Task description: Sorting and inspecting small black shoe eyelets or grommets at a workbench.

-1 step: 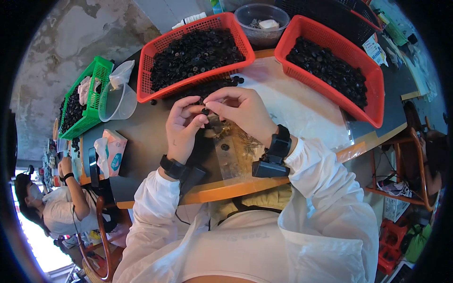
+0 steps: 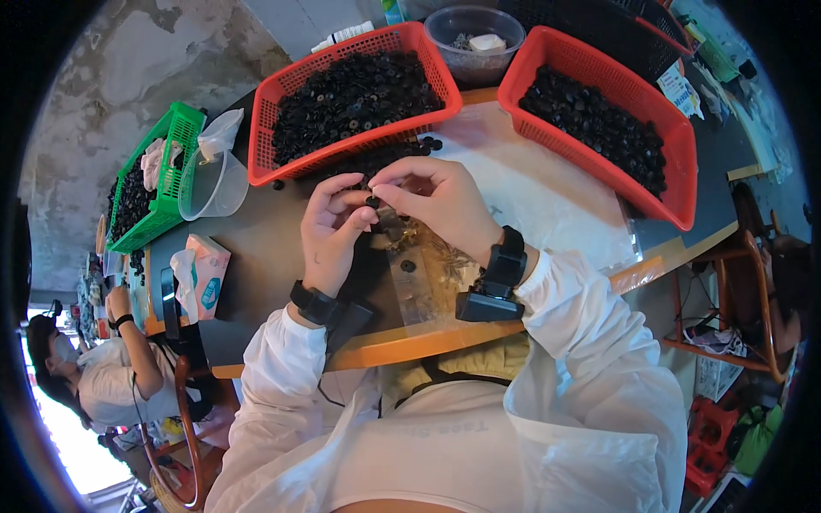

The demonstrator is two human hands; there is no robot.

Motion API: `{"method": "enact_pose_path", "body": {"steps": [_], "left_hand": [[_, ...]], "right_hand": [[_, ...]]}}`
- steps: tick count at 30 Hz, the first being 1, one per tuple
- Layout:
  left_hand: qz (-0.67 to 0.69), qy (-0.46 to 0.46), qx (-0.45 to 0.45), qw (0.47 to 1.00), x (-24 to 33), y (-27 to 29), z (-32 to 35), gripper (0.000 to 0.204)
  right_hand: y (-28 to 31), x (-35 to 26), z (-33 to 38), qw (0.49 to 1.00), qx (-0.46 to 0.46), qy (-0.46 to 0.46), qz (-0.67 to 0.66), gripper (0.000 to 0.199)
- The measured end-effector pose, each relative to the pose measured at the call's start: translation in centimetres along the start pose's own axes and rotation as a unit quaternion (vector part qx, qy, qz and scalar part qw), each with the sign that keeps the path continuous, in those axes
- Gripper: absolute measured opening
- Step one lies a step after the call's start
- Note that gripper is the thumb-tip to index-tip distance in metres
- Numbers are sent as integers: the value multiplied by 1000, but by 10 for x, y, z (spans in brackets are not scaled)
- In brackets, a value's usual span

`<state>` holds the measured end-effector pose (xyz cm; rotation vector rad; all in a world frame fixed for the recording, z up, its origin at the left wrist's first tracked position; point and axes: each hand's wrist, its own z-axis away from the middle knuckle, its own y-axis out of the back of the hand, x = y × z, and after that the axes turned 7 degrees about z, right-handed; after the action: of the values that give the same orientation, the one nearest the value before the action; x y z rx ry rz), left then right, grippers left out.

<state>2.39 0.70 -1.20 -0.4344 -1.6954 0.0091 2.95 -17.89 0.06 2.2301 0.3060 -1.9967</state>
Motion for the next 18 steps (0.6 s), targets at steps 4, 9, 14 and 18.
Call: {"method": "enact_pose_path", "body": {"steps": [4, 9, 14, 18], "left_hand": [[3, 12, 9, 1000, 3, 0, 0, 45], [14, 16, 15, 1000, 3, 0, 1, 46], [-9, -7, 7, 1000, 1, -1, 1, 47], [-4, -2, 10, 1000, 1, -2, 2, 48]], "right_hand": [[-3, 2, 0, 996, 9, 59, 60, 14], [-1, 4, -1, 998, 6, 53, 42, 14], [-2, 7, 0, 996, 4, 73, 57, 13], [-3, 1, 2, 993, 4, 73, 96, 13]]}}
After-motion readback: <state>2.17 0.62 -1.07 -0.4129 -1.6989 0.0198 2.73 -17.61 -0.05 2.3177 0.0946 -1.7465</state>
